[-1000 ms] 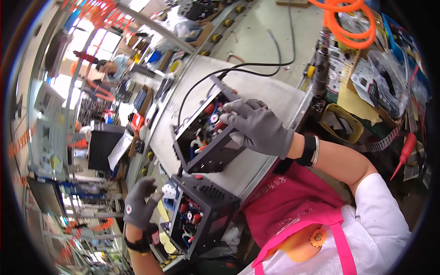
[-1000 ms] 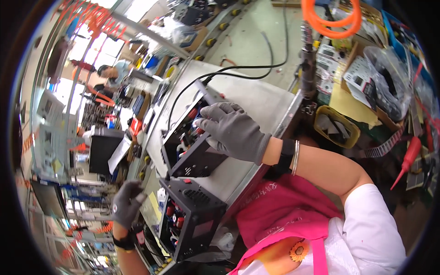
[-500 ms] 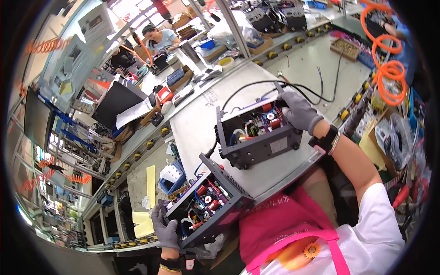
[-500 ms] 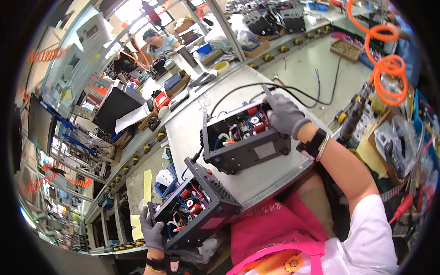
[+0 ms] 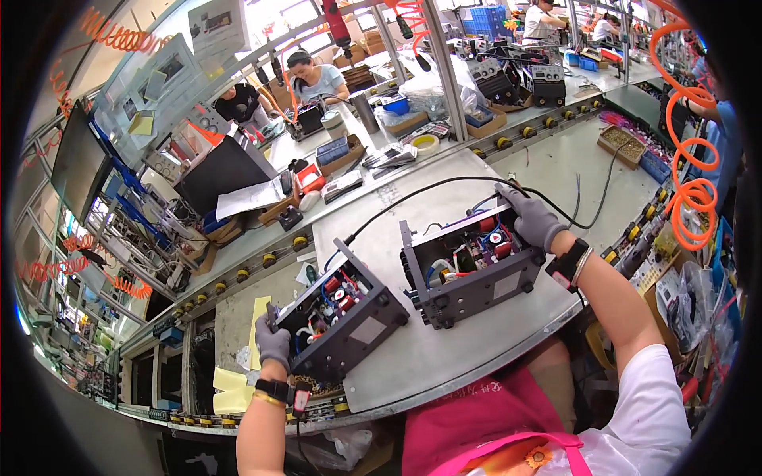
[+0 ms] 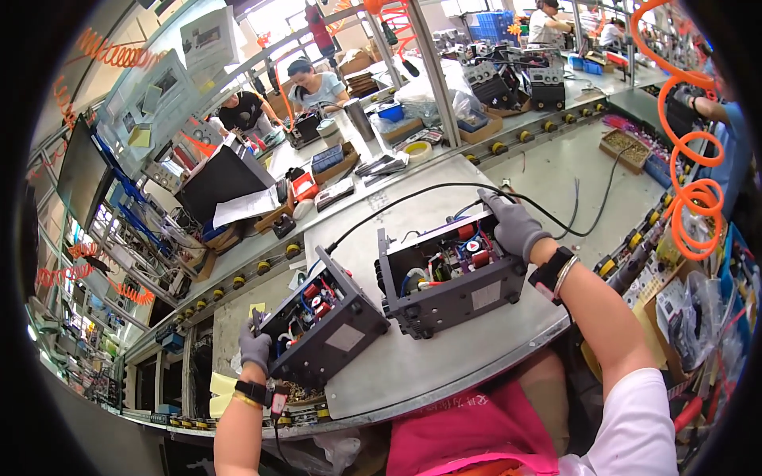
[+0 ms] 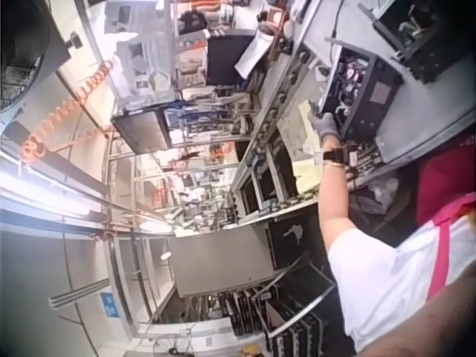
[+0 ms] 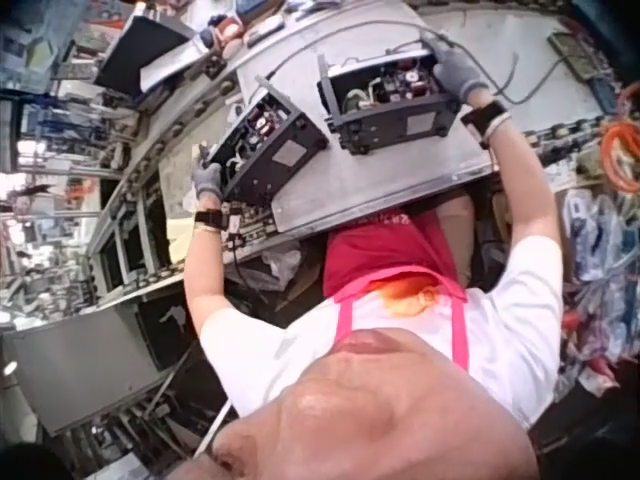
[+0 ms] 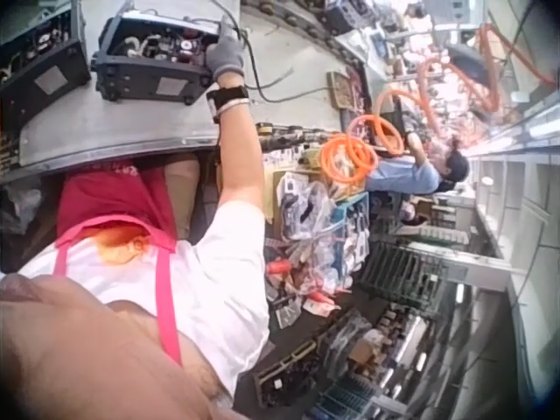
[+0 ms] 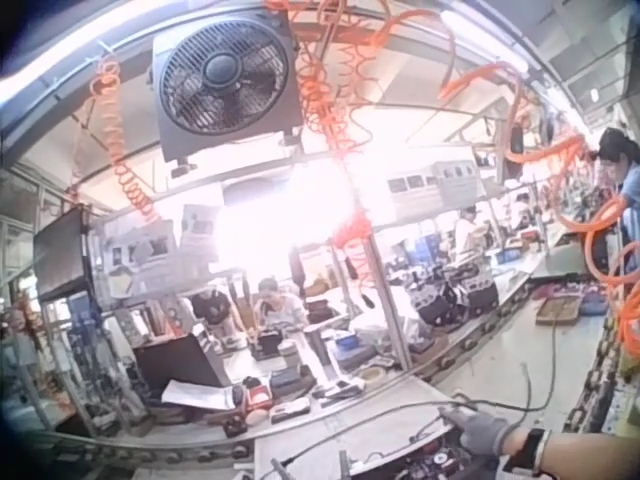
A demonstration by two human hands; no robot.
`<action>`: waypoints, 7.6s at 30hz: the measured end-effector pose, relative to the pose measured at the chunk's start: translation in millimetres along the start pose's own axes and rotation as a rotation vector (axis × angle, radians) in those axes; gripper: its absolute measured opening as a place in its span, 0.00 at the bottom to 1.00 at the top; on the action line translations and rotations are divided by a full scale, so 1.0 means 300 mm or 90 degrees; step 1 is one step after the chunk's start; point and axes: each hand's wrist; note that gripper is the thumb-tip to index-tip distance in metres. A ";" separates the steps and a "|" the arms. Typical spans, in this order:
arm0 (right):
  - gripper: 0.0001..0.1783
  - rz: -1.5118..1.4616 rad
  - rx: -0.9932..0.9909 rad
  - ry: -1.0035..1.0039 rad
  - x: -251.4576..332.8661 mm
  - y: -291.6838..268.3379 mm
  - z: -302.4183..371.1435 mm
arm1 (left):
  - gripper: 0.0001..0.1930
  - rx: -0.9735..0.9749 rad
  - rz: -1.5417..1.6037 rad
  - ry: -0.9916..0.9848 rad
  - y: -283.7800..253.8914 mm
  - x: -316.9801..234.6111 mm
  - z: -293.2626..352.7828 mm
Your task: Assembling and labeling components for electronic welding machines on a factory assembly line.
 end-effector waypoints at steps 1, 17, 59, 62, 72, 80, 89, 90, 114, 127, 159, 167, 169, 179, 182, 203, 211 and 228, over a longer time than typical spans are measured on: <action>0.39 0.001 0.007 -0.021 0.013 -0.011 -0.017 | 0.30 -0.011 -0.028 0.023 0.015 -0.005 -0.032; 0.13 0.142 0.072 0.049 0.019 0.020 -0.126 | 0.20 -0.063 -0.152 0.117 0.284 -0.029 -0.608; 0.16 -0.273 -0.179 -0.407 0.475 -0.441 0.519 | 0.13 0.701 -0.572 0.668 0.229 -0.857 0.689; 0.16 -0.331 -0.154 -0.551 0.585 -0.409 0.531 | 0.12 0.760 -0.576 0.627 0.254 -0.830 0.732; 0.12 -0.063 -0.192 -0.659 0.646 -0.315 0.620 | 0.15 0.819 -0.352 0.378 0.271 -0.689 0.768; 0.04 -0.387 0.014 -0.421 0.586 -0.304 0.391 | 0.17 0.906 -0.393 0.543 0.195 -0.612 0.747; 0.04 0.270 -0.117 -0.446 0.362 -0.163 0.187 | 0.15 0.771 -0.167 0.267 0.028 -0.409 0.591; 0.04 0.341 -0.113 -0.449 0.360 -0.152 0.191 | 0.15 0.748 -0.183 0.230 0.017 -0.401 0.587; 0.17 -0.049 -0.078 -0.331 0.495 -0.300 0.249 | 0.21 0.074 -0.457 0.054 0.011 0.169 -0.250; 0.14 -0.101 -0.053 -0.139 0.407 -0.327 0.277 | 0.30 0.020 -0.319 -0.068 -0.163 0.288 -0.398; 0.12 -0.608 0.345 -0.275 0.822 -0.140 0.143 | 0.51 0.182 -0.231 0.900 0.124 -0.616 0.364; 0.12 -0.726 0.293 -0.216 0.793 -0.163 0.108 | 0.50 0.491 0.540 0.211 0.142 -0.546 0.407; 0.12 -0.721 0.296 -0.207 0.791 -0.158 0.105 | 0.35 0.408 0.428 0.218 0.167 -0.536 0.397; 0.09 -0.208 -0.086 -0.569 0.775 -0.151 0.099 | 0.18 0.303 0.402 0.187 0.200 -0.573 0.438; 0.09 -0.042 -0.197 -0.638 0.786 -0.157 0.101 | 0.16 0.272 0.341 0.235 0.212 -0.572 0.433; 0.06 0.065 -0.277 -0.736 0.810 -0.140 0.073 | 0.17 0.243 0.263 0.288 0.207 -0.555 0.390; 0.11 -0.101 -0.080 -0.563 0.818 -0.136 0.060 | 0.16 0.189 0.249 0.350 0.210 -0.565 0.396; 0.11 0.009 -0.179 -0.628 0.801 -0.151 0.054 | 0.17 0.140 0.203 0.436 0.243 -0.577 0.392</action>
Point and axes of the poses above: each hand's wrist, its own z-axis away from the middle knuckle, its own y-axis out of the palm, x = y × z, and after that the axes turned 9 degrees about z, right-handed
